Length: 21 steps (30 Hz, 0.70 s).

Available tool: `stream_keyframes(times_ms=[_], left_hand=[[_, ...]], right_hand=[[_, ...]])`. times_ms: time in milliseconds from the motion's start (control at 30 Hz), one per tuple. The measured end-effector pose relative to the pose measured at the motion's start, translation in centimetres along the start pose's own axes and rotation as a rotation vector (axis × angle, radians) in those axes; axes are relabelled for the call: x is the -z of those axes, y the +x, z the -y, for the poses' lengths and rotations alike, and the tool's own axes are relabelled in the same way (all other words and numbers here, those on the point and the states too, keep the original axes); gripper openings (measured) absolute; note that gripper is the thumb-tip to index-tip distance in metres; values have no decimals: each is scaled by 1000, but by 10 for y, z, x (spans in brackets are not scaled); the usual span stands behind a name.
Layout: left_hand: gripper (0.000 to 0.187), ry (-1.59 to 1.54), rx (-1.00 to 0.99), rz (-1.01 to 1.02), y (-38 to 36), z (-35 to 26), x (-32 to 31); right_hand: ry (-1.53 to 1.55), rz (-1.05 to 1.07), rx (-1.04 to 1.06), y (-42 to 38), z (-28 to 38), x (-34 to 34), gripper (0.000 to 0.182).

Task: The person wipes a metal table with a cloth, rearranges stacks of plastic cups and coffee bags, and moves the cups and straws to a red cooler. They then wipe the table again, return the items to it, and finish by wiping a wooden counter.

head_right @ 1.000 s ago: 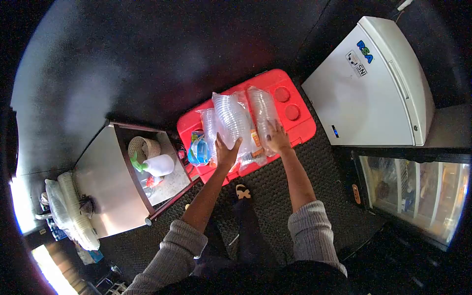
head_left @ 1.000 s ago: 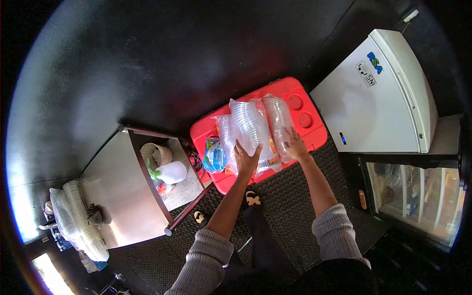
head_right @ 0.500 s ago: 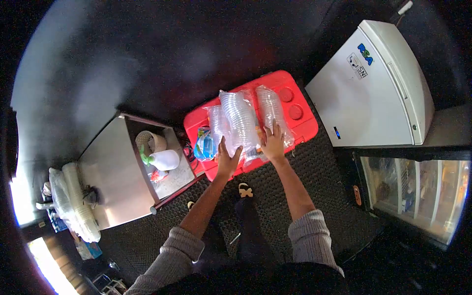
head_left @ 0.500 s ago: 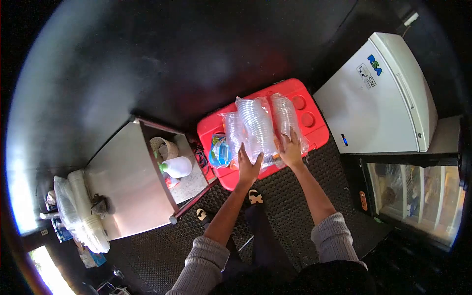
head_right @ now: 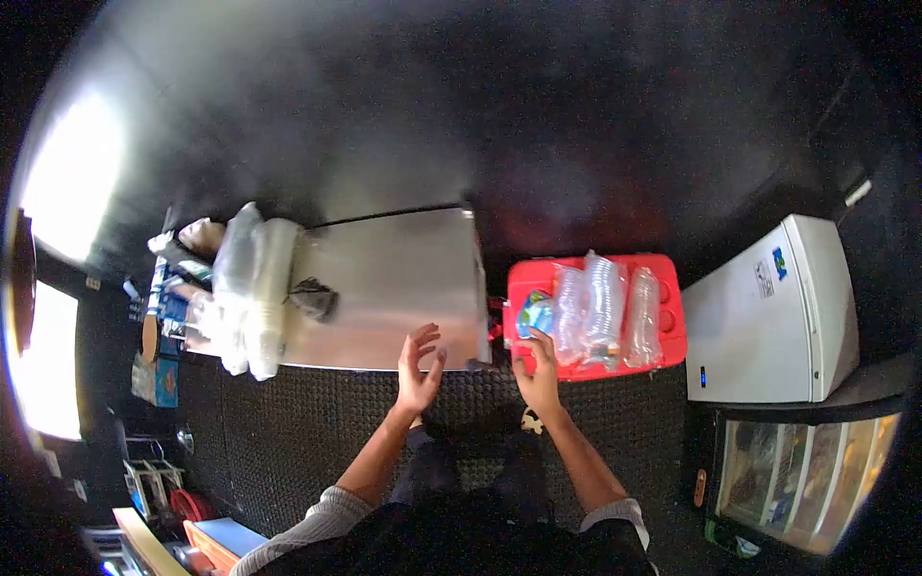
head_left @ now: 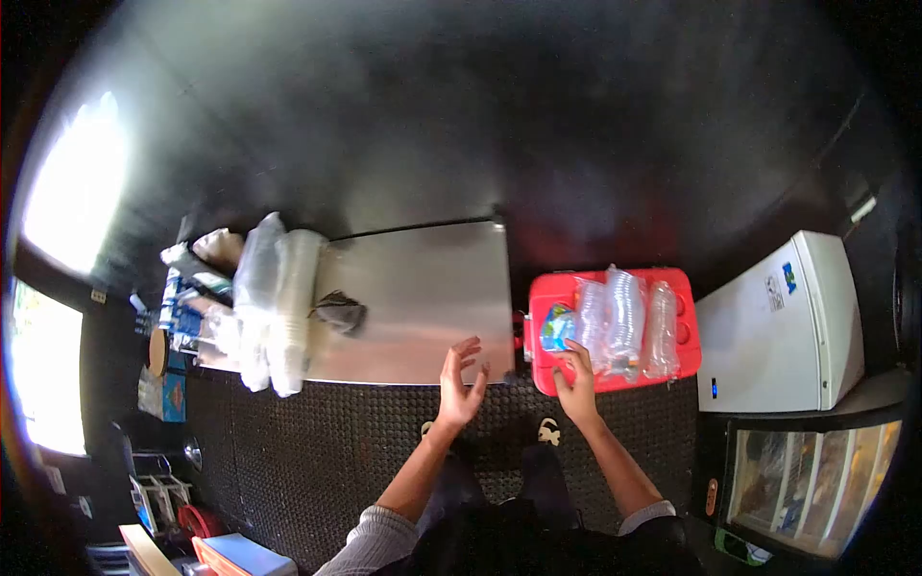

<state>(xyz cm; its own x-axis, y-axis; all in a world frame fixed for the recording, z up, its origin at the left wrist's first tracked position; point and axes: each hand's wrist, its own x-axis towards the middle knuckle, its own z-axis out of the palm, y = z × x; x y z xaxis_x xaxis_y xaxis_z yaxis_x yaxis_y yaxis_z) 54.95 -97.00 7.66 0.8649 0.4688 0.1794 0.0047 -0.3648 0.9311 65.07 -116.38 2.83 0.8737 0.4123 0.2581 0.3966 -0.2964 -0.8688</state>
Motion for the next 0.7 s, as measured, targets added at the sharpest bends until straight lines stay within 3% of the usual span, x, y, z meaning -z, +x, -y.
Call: stream_keyframes(times_ms=[100,133,267,367,433,500,533,567,633,667,700], left_hand=[[46,391,-102,-120,4,22,81],[47,361,-67,-149,1,34,106],[47,266,20,-151,-13,65,193],[43,233,46,-111,-29,78,241],[40,160,98,-103,-44,69,266],[38,96,142,-97,-54,67,291],[38,80,178,-56,-58,70,303],[38,62,212,-13,-61,72,312],[37,46,201,-15,-61,76,329],[38,-10,185,-28,-57,78,335],[38,-71,171,-41,-53,78,340]], right_hand=[[139,189,10,17,64,-73,22],[63,237,173,23,82,-101,22],[8,575,228,41,131,-217,43],[-41,581,267,66,154,-300,59],[-156,505,241,78,161,-348,77],[-312,601,14,83,171,-368,79],[-474,567,-49,78,179,-370,66],[-469,565,-42,74,185,-369,66],[-352,503,-107,69,185,-361,44],[-356,494,-105,70,184,-356,44],[-272,445,37,70,186,-347,35]])
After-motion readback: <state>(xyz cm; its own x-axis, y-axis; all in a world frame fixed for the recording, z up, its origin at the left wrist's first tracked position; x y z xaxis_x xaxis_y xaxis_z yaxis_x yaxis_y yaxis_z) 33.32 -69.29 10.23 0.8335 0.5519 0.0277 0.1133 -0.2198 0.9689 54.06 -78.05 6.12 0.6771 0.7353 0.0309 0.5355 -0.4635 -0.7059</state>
